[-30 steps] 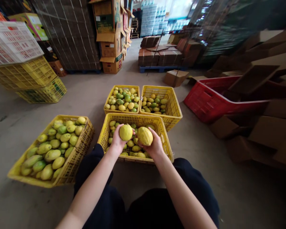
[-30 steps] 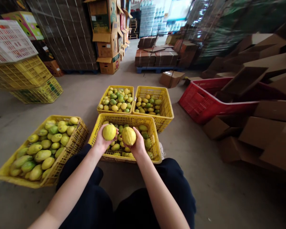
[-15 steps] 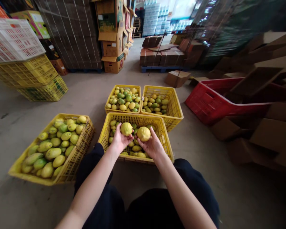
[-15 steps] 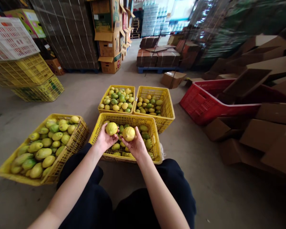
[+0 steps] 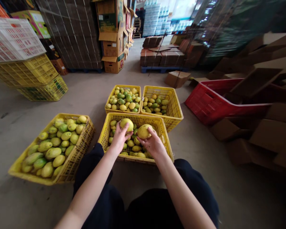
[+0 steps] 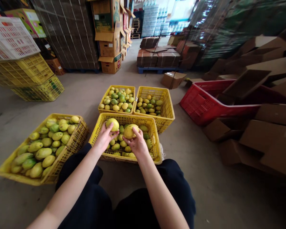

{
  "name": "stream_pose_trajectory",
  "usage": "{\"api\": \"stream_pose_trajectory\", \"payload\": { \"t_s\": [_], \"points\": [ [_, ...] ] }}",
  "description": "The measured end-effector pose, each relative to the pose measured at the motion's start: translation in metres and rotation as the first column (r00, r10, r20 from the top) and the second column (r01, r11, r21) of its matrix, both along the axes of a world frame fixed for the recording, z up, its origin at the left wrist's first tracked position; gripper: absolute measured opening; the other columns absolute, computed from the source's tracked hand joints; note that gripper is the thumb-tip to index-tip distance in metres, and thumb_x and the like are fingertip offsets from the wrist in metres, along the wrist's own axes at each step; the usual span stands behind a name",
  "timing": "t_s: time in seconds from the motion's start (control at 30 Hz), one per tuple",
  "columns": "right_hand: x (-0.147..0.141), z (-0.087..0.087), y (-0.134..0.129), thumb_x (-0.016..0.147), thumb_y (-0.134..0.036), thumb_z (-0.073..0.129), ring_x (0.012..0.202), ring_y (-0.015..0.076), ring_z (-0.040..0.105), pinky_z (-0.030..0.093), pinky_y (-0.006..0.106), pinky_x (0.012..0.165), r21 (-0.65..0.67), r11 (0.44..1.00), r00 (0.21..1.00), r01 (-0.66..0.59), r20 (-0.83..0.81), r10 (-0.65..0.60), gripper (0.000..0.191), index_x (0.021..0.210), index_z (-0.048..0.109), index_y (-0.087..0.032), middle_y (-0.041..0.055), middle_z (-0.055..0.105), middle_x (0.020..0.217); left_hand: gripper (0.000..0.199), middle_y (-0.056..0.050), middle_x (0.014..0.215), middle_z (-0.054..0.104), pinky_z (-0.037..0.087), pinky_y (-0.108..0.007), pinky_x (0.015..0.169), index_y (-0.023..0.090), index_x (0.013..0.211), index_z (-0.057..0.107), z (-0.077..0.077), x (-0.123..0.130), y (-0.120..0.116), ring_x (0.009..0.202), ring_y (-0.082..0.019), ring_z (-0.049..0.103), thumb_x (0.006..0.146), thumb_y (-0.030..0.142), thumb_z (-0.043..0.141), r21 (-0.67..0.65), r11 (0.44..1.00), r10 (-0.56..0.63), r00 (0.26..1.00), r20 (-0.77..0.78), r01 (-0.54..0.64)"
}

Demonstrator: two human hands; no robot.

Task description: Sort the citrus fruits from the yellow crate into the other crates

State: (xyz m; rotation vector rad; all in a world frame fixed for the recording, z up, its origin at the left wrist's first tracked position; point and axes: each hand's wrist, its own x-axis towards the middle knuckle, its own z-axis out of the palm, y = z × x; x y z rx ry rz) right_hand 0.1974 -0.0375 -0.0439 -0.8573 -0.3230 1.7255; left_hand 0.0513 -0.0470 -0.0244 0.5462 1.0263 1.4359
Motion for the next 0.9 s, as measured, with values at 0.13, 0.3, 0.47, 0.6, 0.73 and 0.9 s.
{"api": "stream_pose_trajectory", "payload": {
  "t_s": [0.13,0.3,0.47,0.6,0.73,0.9],
  "points": [
    [-0.002,0.003,-0.005,0.06,-0.023,0.082,0.076,0.017,0.066,0.059,0.036,0.069,0.194,0.98,0.978,0.047,0.19,-0.085,0.053,0.104,0.053,-0.032,-0.0052,0.066,0.09,0.054,-0.006,0.131,0.051,0.051,-0.027,0.087,0.026,0.117,0.051,0.001,-0.001,-0.005,0.107,-0.019,0.058,0.071,0.034,0.077,0.268,0.963,0.112,0.918,-0.381,-0.006],
    [-0.004,0.001,-0.006,0.055,-0.024,0.084,0.091,0.0178,0.064,0.055,0.03,0.078,0.467,0.881,0.834,0.075,0.455,-0.313,0.061,0.107,0.052,-0.027,-0.0003,0.062,0.105,0.053,-0.009,0.127,0.052,0.05,-0.03,0.088,0.025,0.119,0.051,-0.002,-0.004,-0.009,0.11,-0.022,0.056,0.074,0.035,0.075,0.432,0.9,0.265,0.708,-0.655,0.063],
    [-0.006,-0.003,-0.008,0.057,-0.029,0.083,0.109,0.0244,0.06,0.055,0.035,0.082,0.588,0.809,0.736,-0.017,0.555,-0.388,0.06,0.108,0.05,-0.026,0.0066,0.058,0.121,0.053,-0.008,0.119,0.059,0.051,-0.034,0.091,0.023,0.12,0.052,-0.006,-0.007,-0.009,0.103,-0.02,0.059,0.074,0.031,0.076,0.534,0.833,0.346,0.616,-0.708,0.146],
    [-0.003,0.0,-0.009,0.06,-0.031,0.082,0.113,0.0261,0.056,0.055,0.039,0.084,0.609,0.793,0.652,-0.011,0.606,-0.456,0.058,0.111,0.056,-0.026,0.0078,0.056,0.122,0.052,-0.009,0.124,0.054,0.052,-0.033,0.09,0.024,0.117,0.059,-0.004,-0.012,-0.007,0.104,-0.021,0.06,0.07,0.033,0.079,0.508,0.847,0.281,0.681,-0.676,0.155],
    [0.007,0.007,-0.006,0.058,-0.028,0.084,0.112,0.0262,0.057,0.053,0.039,0.088,0.58,0.813,0.762,-0.047,0.547,-0.347,0.059,0.113,0.061,-0.026,0.0063,0.061,0.118,0.058,-0.008,0.126,0.054,0.054,-0.032,0.087,0.023,0.117,0.062,0.002,-0.017,-0.007,0.094,-0.019,0.065,0.063,0.033,0.083,0.352,0.919,0.005,0.888,-0.46,0.178],
    [0.017,0.015,-0.006,0.061,-0.029,0.083,0.086,0.0203,0.065,0.057,0.034,0.073,0.467,0.88,0.911,-0.085,0.394,-0.121,0.048,0.104,0.06,-0.028,-0.0006,0.068,0.097,0.05,-0.007,0.107,0.066,0.054,-0.034,0.085,0.019,0.106,0.061,0.01,-0.025,-0.01,0.094,-0.021,0.066,0.064,0.035,0.083,0.216,0.962,-0.14,0.98,-0.142,0.169]
  ]
}}
